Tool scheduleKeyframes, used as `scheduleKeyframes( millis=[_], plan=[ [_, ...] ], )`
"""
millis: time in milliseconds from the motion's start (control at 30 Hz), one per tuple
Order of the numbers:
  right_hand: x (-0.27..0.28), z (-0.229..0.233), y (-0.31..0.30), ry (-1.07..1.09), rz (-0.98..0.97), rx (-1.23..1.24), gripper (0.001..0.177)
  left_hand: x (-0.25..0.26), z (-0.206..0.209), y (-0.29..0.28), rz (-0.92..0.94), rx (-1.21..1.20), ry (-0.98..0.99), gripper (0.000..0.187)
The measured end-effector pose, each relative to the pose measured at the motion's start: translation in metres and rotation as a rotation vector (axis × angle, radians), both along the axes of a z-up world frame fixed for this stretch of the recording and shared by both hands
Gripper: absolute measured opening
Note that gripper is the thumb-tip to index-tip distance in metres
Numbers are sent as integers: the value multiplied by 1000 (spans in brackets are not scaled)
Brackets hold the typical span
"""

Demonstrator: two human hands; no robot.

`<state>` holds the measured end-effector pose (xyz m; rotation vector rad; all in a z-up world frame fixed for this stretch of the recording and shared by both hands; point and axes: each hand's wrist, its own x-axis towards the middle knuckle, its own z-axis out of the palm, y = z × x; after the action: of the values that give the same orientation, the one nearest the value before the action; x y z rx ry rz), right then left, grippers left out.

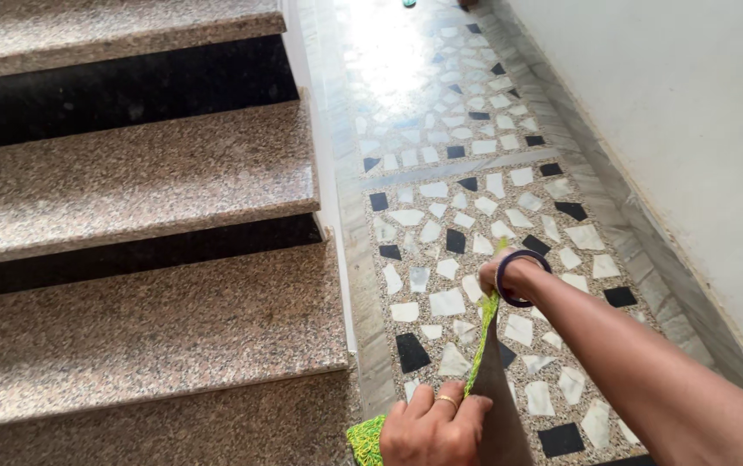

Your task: The person cleans a small green doormat by shaking it by hand and brushing it with a broom.

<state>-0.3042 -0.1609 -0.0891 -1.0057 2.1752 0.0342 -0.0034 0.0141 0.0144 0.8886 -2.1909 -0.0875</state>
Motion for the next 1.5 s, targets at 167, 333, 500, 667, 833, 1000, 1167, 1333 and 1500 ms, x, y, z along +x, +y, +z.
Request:
scheduleKeyframes(
  millis=[167, 333, 500, 667, 833, 1000, 1167, 1333, 1500],
  plan=[
    [-44, 1, 23, 104, -160, 12, 27, -15, -25, 13, -58, 2, -56, 5],
    [-58, 50, 1, 231, -241, -179, 23, -50, -17, -1, -10, 148, -41, 5],
    [-58, 102, -71, 484, -66, -222, 29, -70, 20, -36, 103, 431, 50, 47],
    [-39, 95, -159, 539, -44, -466, 31, -86, 13, -83, 342, 767, -26, 41],
    [69, 110, -199, 279, 383, -562, 33, -35, -28, -123, 617, 585, -60, 21],
    [186, 149, -221, -644, 266, -716, 78, 41, -14, -125, 1138, 364, 105, 18],
    [138, 132, -225, -570, 141, -646, 82, 8, 21, -157, 902, 690, -200, 41],
    [78, 92, -235, -218, 123, -469, 71, -51, 26, -188, 602, 893, -196, 59],
    [16, 75, -235, 161, 195, -408, 56, -94, 18, -196, 357, 992, -240, 55]
  ],
)
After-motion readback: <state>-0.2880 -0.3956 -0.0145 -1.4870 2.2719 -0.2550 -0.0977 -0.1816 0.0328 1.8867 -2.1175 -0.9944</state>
